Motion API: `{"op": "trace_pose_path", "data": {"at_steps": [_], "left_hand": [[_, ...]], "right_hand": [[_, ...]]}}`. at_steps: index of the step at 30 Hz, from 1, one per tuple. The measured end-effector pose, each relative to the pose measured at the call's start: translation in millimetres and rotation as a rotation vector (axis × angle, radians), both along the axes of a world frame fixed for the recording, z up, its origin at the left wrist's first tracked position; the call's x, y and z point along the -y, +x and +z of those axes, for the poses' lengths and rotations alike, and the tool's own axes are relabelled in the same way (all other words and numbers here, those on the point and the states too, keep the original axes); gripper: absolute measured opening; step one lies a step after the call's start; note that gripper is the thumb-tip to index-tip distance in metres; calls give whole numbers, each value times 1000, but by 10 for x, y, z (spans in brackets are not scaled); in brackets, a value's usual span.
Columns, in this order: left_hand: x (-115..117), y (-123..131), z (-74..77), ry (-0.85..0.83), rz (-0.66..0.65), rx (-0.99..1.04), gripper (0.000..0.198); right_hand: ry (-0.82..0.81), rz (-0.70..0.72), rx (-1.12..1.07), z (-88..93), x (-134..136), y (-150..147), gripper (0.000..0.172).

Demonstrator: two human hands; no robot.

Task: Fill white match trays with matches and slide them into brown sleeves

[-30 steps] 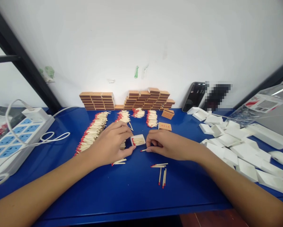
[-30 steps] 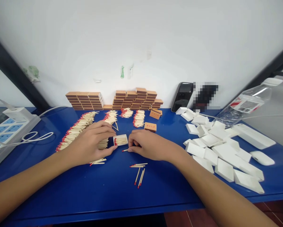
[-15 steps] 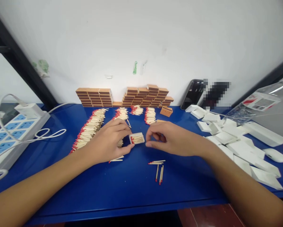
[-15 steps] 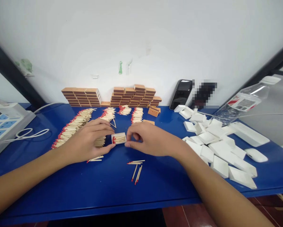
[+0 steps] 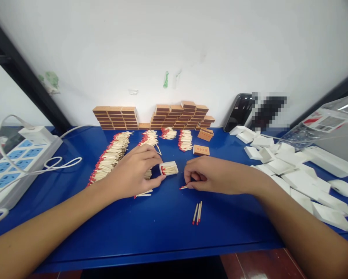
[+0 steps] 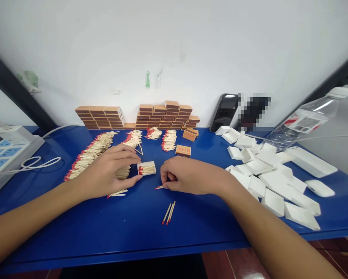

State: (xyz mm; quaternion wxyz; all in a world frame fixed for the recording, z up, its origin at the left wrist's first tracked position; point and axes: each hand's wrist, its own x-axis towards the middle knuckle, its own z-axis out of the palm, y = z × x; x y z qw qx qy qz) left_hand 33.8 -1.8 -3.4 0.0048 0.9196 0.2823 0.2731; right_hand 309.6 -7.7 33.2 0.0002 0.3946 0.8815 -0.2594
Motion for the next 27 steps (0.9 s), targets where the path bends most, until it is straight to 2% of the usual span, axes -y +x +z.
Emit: {"op": "trace_pose_path", "data": {"at_steps": [9,13,16,22,27], "left_hand": [[0,-9,-2,25,16,-4,20],[8,-15,0,24,11,-14,21],[10,-20,11,36,35,-15,23],[-4,-17,14,40,50,-27,23],[-3,-24,12,43,49,-22,23]], "right_hand": [[-54,-42,1,-32,12,11,17],[50,-13,-38,-104,-33,-28,12],[127,-26,-65,-124,-74,-42,15],[65,-112,16,-73,-171,111,11],[17,-93,39,-94,-227,172,11]]}}
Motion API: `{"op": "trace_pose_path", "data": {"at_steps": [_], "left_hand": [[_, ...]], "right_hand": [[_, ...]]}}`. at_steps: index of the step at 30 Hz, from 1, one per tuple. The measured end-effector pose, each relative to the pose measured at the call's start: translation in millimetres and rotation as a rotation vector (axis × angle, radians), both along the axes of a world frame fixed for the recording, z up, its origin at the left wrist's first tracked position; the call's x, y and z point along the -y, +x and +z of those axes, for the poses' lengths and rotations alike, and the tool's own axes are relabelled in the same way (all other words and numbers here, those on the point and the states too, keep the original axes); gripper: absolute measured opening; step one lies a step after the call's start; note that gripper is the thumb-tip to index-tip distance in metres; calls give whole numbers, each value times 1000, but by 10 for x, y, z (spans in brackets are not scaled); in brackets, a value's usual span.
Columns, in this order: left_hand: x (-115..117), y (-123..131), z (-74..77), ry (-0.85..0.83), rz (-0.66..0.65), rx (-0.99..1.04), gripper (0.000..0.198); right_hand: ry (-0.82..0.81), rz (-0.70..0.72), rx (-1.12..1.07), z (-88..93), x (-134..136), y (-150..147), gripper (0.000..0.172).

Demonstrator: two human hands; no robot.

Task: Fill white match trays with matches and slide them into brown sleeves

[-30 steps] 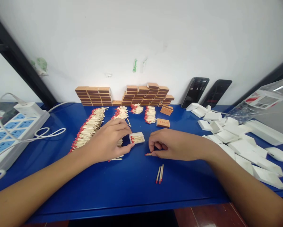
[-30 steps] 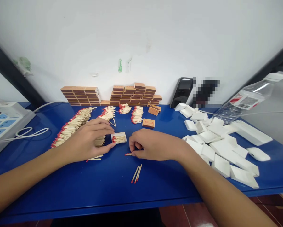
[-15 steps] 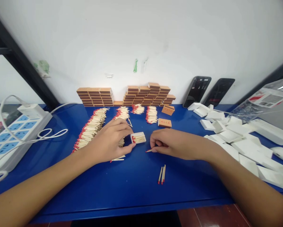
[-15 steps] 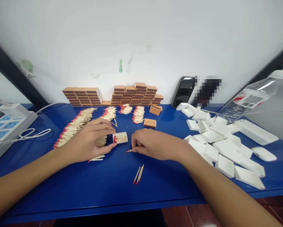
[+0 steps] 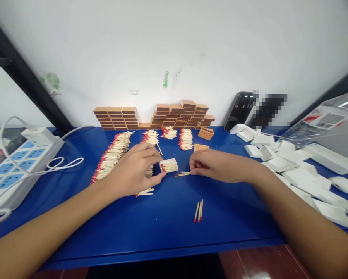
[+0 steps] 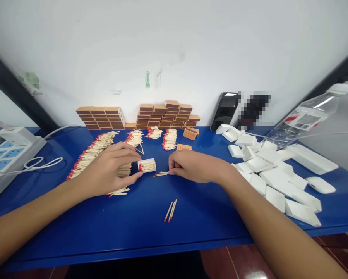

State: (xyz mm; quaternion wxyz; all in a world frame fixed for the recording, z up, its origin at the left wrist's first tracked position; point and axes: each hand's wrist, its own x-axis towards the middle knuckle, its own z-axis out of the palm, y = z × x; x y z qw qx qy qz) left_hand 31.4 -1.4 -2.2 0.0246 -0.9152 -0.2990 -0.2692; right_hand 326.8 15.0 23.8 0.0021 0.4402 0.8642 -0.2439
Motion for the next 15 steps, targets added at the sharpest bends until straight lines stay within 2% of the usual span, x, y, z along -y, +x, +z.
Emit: {"op": "trace_pose_path", "data": {"at_steps": [4,9,15], "left_hand": [[7,4,21,-4,9,-18,23],[10,17,33,-4,21,-33,24],[2,8,18,-6,20,-28,23]], "right_hand": [[32,-4,-51,28,38,-79,11],[-16,-21,-21,74,115,-157,17],[-8,13,-64,22,138,-169,20]]}}
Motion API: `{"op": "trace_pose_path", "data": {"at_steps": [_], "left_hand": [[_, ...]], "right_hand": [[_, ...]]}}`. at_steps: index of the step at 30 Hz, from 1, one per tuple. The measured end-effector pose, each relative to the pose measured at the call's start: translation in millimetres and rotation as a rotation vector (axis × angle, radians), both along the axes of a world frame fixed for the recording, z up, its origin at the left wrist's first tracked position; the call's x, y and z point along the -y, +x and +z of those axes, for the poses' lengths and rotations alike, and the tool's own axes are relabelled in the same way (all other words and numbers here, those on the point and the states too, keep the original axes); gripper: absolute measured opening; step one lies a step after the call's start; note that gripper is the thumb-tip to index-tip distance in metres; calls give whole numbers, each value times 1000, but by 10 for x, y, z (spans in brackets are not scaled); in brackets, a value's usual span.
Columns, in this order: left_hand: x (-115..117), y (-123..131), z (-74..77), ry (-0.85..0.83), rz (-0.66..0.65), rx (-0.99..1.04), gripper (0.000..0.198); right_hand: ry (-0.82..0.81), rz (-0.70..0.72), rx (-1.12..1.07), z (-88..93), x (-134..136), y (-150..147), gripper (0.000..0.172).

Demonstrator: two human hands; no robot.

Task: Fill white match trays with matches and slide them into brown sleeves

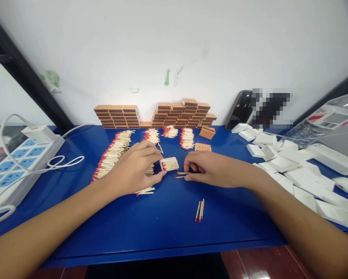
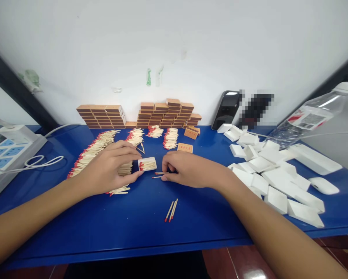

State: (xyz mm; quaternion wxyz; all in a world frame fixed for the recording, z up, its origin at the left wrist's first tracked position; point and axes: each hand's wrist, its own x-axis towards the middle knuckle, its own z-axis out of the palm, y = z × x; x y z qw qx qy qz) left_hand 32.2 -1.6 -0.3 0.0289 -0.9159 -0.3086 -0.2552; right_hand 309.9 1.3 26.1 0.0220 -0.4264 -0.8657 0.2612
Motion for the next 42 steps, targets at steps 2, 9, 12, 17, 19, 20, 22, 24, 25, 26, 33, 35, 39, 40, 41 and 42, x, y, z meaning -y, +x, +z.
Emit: {"op": "trace_pose_path", "data": {"at_steps": [2,9,12,17,19,20,22,24,25,26,33,35,39,40,41,42], "left_hand": [[-3,-2,-1,1,2,-4,24],[-7,-3,-1,-3,10,-12,24],[-9,-6,-8,3,-2,-10,24],[-14,0,-4,4,-15,-3,24],[-14,3,2,2,-12,-3,24],[-14,4,5,3,-12,-2,24],[-13,2,6,2,-13,-2,24],[-13,-4,2,-2,-16,-2,23],[-12,-8,-2,-4,-17,-1,23],[-12,-12,-6,-6,-17,1,23],[8,15,-11,-40,-73,40,20],[24,29,-6,-44,-98,49,18],[51,40,-2,-79,-112,50,18],[54,40,-3,-87,-112,48,18],[54,40,-4,-92,-111,46,18],[53,40,-6,-95,-112,45,18]], "right_hand": [[-3,27,-19,-27,6,-5,17],[29,41,11,-33,48,-25,20],[43,40,33,-27,57,-23,20],[80,60,45,-46,63,-56,15],[82,61,58,-46,68,-82,11],[83,56,68,-42,71,-94,10],[83,47,80,-29,75,-109,10],[71,42,69,-12,72,-106,10],[65,42,52,-5,66,-97,9],[68,42,32,0,58,-85,9],[240,31,-81,-52,1,-65,9],[242,40,-100,-70,0,-96,6],[272,50,-127,-87,5,-140,5],[279,49,-131,-93,4,-143,6],[283,49,-134,-100,3,-145,6],[282,53,-135,-108,1,-147,6]]}}
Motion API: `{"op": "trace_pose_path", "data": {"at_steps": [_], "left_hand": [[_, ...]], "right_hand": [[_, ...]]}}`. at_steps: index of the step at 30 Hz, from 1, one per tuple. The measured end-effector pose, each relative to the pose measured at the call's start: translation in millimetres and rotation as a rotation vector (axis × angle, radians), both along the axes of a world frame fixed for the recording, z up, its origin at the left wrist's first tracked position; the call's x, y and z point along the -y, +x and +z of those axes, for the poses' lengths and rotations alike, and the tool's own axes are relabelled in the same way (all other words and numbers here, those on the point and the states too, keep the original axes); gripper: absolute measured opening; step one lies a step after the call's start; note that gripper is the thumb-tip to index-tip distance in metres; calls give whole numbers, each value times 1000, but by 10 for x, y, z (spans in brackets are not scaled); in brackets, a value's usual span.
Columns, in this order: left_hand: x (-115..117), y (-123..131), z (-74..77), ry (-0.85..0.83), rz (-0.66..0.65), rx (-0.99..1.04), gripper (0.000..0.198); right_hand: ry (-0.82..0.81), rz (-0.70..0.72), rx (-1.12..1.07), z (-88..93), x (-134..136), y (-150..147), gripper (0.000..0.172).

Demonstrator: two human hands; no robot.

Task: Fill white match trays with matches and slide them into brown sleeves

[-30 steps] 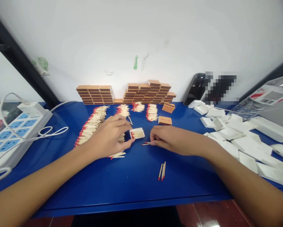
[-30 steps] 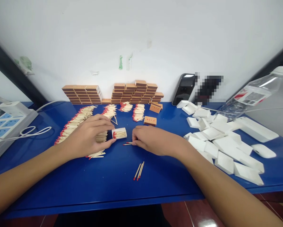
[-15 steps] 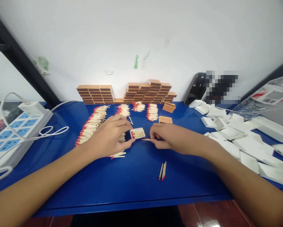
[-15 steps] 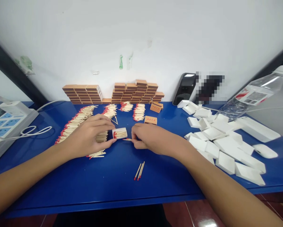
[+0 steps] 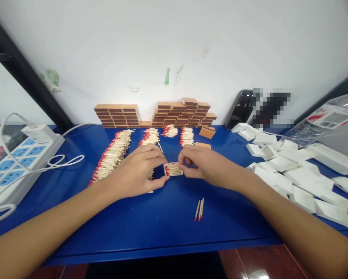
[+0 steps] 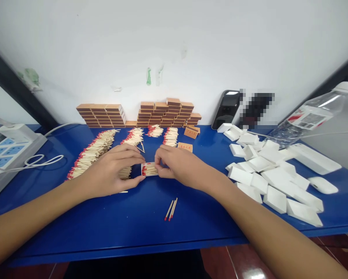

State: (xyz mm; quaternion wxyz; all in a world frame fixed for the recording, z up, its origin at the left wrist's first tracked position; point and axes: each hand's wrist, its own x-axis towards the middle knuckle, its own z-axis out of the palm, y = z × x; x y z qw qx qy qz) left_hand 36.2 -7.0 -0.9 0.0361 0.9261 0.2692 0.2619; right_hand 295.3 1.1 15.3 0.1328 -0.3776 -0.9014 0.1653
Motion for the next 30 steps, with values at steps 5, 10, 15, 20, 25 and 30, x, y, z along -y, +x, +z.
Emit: {"op": "trace_pose_path", "data": {"at_steps": [5,10,15,20,25,30], "left_hand": [[-9,6,-7,4,-5,13,17],[-9,17,-2,-13,-10,16,17],[-7,20,2,-10,-7,10,18],[8,13,-1,-9,-6,7,18],[9,13,2,-6,-8,2,17],[0,11,-6,-5,-7,-5,18]], "right_hand": [[9,0,21,-26,-4,-13,4],[109,7,12,-33,-26,1,5],[167,30,20,-65,-51,22,5],[186,24,45,-77,-41,-7,3],[174,13,62,-74,-17,-49,4],[149,10,56,-90,-13,-60,4]]}}
